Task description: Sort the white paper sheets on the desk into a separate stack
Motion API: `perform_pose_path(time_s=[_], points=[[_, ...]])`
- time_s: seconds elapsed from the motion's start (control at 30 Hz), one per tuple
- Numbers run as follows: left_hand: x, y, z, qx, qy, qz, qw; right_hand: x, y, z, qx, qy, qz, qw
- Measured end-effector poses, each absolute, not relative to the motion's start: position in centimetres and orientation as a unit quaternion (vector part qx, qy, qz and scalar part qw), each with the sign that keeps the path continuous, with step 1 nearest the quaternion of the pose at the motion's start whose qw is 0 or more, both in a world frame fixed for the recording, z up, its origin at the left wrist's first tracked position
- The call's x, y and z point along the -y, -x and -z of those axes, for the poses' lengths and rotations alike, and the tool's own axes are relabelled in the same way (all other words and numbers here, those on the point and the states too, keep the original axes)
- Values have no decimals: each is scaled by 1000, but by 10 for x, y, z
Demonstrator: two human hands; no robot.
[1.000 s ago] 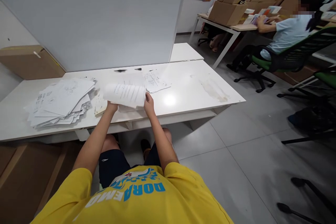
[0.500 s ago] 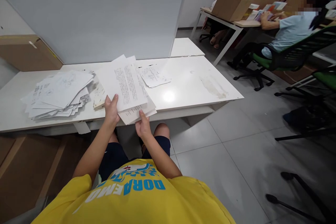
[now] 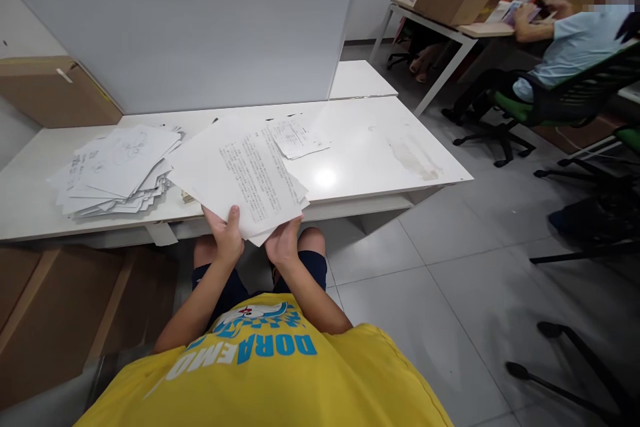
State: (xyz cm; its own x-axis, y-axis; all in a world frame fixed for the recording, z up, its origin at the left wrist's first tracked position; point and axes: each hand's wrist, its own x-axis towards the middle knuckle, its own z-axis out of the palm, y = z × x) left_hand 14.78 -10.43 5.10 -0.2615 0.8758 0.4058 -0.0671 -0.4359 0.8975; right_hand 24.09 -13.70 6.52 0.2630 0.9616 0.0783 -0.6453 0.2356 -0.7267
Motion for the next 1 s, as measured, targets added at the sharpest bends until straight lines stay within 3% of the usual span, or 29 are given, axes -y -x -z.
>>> perform_pose_path(time_s=[0.13, 0.3, 0.43, 1.0], points=[[100, -150, -57, -415, -478, -703, 325, 142, -241, -73, 297, 304, -571, 703], [104, -147, -69, -379, -446, -716, 381, 131, -247, -79, 261, 338, -565, 706], [109, -126, -78, -334, -500, -676, 426, 125, -271, -73, 281, 340, -609, 659], [112, -78, -44, -375, -523, -679, 354, 131, -234, -72, 250, 340, -619, 662]])
